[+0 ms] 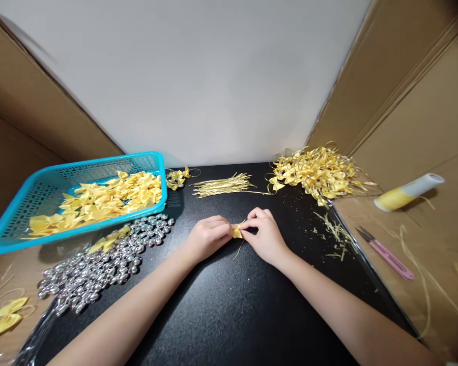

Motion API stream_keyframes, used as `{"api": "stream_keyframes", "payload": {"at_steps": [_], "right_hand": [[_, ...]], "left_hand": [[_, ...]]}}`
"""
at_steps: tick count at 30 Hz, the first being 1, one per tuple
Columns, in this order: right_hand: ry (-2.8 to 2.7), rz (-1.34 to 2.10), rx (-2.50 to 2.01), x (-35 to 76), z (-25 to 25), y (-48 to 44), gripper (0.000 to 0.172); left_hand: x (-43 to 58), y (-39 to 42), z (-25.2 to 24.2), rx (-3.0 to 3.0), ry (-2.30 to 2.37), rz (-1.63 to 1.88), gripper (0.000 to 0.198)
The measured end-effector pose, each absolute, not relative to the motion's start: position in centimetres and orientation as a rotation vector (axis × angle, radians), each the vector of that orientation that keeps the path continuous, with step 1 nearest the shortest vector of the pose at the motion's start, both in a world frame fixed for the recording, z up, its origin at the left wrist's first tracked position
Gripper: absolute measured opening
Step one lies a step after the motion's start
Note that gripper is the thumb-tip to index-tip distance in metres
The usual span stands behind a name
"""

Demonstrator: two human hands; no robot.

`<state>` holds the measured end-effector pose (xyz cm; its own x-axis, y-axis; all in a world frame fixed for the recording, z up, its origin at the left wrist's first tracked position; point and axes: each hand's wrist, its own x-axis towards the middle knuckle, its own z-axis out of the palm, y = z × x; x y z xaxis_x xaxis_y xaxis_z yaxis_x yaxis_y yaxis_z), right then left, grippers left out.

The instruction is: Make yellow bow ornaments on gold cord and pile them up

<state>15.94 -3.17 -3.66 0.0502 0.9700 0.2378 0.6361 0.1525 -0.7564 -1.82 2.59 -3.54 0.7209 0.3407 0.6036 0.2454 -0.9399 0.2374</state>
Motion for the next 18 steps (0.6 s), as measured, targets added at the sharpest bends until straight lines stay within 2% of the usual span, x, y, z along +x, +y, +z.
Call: {"api": "stream_keyframes", "payload": {"at_steps": [6, 11, 18], "right_hand": [[-1.622, 0.686, -1.469, 17.1, -2.7, -2.4, 0.022], [-1.714, 0.651, -1.419, 17.1, -2.6, -2.4, 0.011], [-1.714, 0.649, -1.450, 16.2, -2.8, -2.7, 0.011]], "left_hand": [[-1.9, 2.6, -3.6, 2.822, 0.480, 0.993, 0.028], [-1.8, 2.7, -3.7, 2.845, 0.441, 0.967, 0.024], [-1.6, 2.8, -3.8, 2.839, 0.472, 0.973, 0.023]]}}
